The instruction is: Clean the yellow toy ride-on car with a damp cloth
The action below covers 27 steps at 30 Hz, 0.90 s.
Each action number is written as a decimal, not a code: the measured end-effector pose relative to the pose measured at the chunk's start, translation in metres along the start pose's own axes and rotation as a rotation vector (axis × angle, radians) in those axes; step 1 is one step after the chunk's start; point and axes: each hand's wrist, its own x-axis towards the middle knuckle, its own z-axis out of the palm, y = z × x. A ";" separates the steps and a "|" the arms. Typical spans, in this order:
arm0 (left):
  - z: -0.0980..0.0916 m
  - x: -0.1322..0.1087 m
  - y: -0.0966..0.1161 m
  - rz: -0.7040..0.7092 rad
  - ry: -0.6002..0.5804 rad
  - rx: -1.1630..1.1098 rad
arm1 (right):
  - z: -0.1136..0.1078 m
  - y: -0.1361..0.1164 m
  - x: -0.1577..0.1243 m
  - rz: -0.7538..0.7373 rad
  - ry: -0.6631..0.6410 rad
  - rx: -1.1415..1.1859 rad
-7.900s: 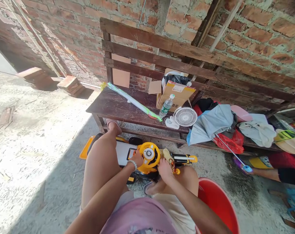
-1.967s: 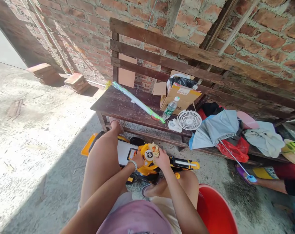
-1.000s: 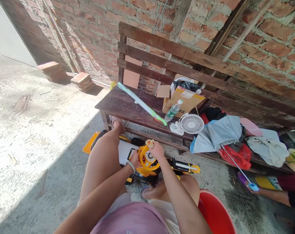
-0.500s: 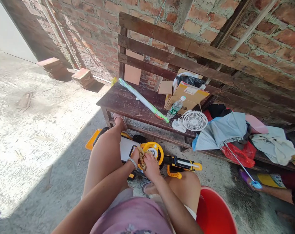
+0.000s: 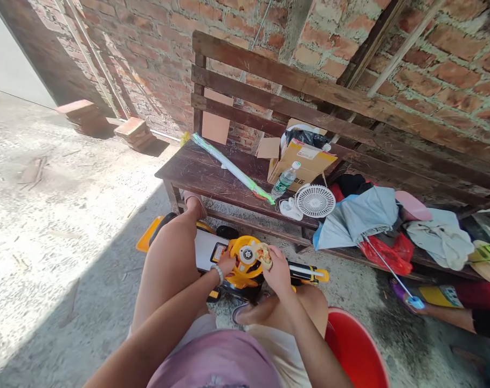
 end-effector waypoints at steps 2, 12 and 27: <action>0.001 0.000 -0.002 -0.022 -0.026 0.030 | -0.002 -0.014 0.025 -0.050 -0.030 0.014; 0.005 0.005 0.001 -0.041 -0.032 0.121 | 0.016 -0.043 0.065 -0.070 -0.378 -0.006; 0.007 0.016 -0.002 -0.059 -0.029 -0.054 | 0.036 -0.048 -0.027 0.073 -0.304 -0.087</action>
